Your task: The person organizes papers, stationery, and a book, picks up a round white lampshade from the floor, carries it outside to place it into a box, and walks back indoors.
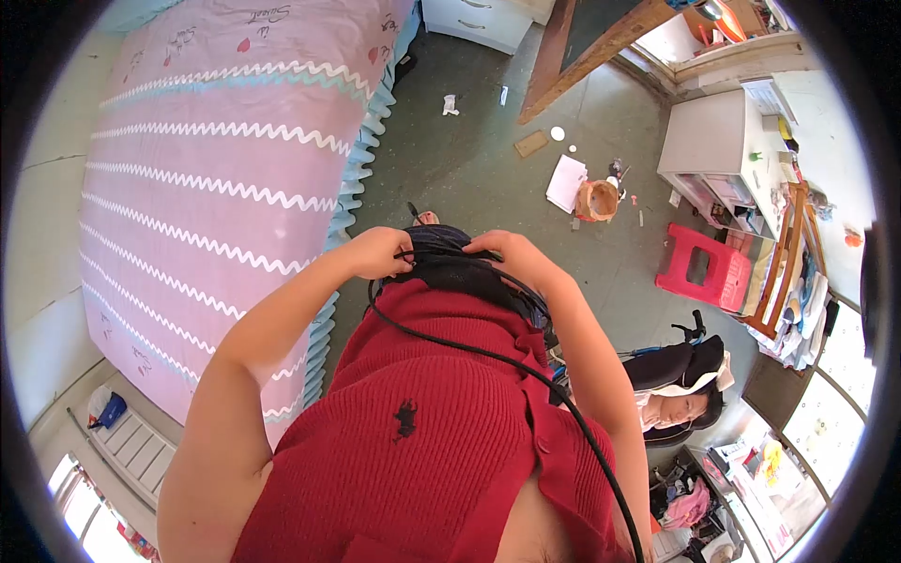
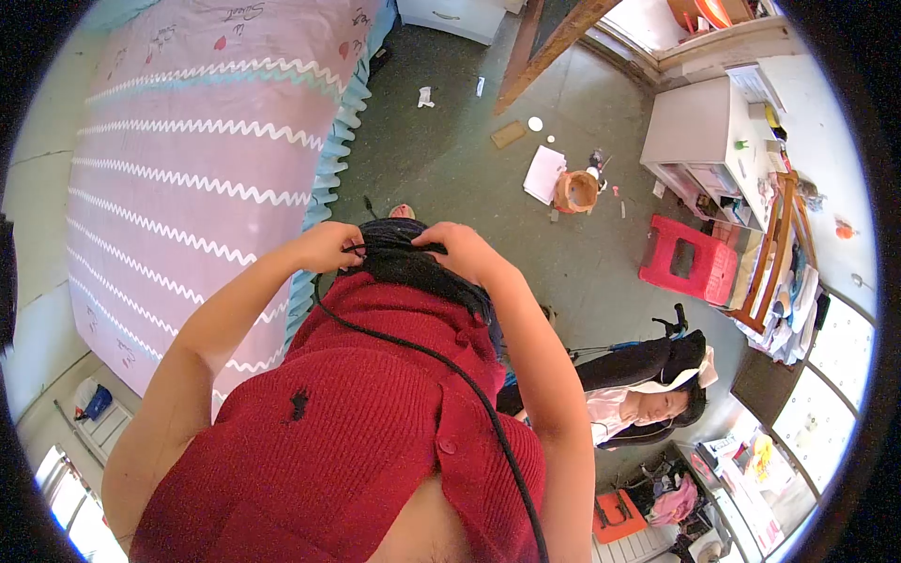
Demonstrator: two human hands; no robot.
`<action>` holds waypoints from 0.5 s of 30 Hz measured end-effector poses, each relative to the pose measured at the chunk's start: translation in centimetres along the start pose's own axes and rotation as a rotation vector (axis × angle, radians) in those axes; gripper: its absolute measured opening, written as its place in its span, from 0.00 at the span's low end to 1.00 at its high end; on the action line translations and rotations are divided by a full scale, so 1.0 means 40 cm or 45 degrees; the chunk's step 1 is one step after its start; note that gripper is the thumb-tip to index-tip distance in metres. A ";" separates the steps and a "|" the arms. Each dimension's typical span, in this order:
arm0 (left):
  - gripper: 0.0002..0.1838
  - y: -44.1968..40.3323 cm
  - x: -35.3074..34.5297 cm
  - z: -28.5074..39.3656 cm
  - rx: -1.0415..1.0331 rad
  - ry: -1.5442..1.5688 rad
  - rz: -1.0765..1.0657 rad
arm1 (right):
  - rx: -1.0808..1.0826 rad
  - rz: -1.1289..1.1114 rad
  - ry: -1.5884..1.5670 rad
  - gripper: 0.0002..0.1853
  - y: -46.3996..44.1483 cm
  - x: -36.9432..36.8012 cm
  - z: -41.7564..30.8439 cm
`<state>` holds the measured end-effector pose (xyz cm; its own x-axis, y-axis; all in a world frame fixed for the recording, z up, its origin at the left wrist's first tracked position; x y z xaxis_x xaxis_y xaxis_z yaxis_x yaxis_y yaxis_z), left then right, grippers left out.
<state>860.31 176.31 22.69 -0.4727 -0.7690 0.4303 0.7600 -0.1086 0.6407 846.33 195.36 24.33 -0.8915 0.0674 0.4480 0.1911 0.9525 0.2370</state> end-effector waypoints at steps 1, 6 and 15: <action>0.16 -0.004 0.006 -0.008 0.004 0.001 -0.005 | -0.118 -0.067 -0.035 0.16 -0.016 -0.003 0.010; 0.15 -0.009 0.029 -0.058 0.319 0.914 -0.245 | -0.323 -0.235 -0.006 0.13 -0.086 -0.009 0.009; 0.15 -0.013 0.033 -0.072 0.148 0.802 -0.182 | -0.014 0.189 0.186 0.05 -0.121 -0.078 -0.031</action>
<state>860.59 173.55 21.10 -0.1869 -0.9776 -0.0967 0.6390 -0.1958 0.7439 848.70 190.17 22.85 -0.7841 0.1621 0.5991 0.3213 0.9319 0.1683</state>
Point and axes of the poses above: each hand's wrist, its own y-axis away from the middle knuckle, its own x-axis out of the back of the hand, z = x × y, the point moved 4 cm from there along -y, towards the middle knuckle, and after that the axes turned 3 degrees about z, right-handed, at the moved point
